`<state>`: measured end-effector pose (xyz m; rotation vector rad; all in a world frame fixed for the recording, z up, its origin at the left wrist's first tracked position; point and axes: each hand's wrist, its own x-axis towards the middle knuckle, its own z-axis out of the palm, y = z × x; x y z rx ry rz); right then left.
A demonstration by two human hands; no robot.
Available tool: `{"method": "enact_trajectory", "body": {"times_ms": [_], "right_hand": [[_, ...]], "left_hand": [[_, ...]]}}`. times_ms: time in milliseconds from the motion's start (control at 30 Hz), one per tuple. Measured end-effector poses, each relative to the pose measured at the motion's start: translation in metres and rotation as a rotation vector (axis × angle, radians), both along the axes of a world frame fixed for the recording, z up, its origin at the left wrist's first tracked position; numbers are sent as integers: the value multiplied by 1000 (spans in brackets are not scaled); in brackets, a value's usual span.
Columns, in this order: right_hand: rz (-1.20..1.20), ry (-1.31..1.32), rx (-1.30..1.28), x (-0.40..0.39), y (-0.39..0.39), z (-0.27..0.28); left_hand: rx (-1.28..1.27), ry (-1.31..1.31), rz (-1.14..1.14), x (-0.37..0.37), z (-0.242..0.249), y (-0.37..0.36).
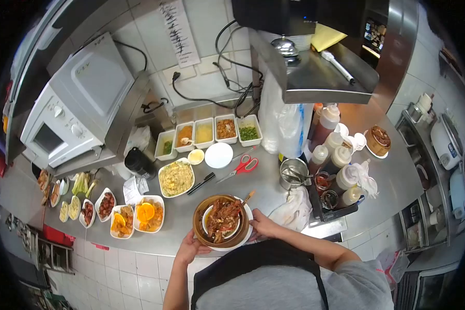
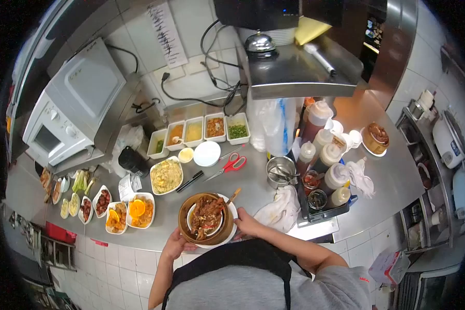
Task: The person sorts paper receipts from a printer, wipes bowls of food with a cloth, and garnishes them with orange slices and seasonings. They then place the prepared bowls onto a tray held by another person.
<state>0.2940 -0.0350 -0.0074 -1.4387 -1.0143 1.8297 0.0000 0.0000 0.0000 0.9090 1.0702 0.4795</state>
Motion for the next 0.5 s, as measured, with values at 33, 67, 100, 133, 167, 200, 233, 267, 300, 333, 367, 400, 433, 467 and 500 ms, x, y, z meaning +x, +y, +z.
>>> {"method": "enact_trajectory", "body": {"times_ms": [33, 67, 100, 133, 167, 200, 233, 267, 300, 333, 367, 400, 433, 467, 500], "right_hand": [[-84, 96, 18, -5, -3, 7], [-176, 184, 43, -6, -3, 14], [-226, 258, 127, 4, -9, 29], [-247, 263, 180, 4, -12, 40], [-277, 249, 228, 13, -18, 53], [-285, 284, 231, 26, -24, 63], [-302, 319, 234, 38, -31, 73], [-356, 318, 269, 49, -42, 85], [-408, 311, 280, 60, -53, 97], [-444, 317, 283, 76, -64, 111], [-474, 328, 285, 89, -75, 125], [-541, 330, 293, 105, -91, 140], [-573, 328, 329, 125, -102, 141], [-661, 311, 308, 143, -118, 149], [-743, 290, 283, 162, -137, 160]], "left_hand": [[53, 14, 18, 2, 15, -1], [111, 18, 28, 6, 27, 3], [139, 22, 12, 21, 51, -1], [165, 34, -1, 22, 65, -1], [185, 29, -22, 30, 75, -1], [179, 27, -36, 39, 83, -1], [181, 7, -83, 55, 97, -5], [198, -1, -81, 70, 114, -12], [221, 3, -81, 83, 131, -15], [220, -9, -128, 100, 145, -19], [219, -54, -176, 118, 159, -23], [219, -99, -216, 137, 169, -26], [227, -111, -243, 155, 174, -28], [250, -180, -323, 172, 179, -30], [269, -253, -395, 189, 183, -32]]}}
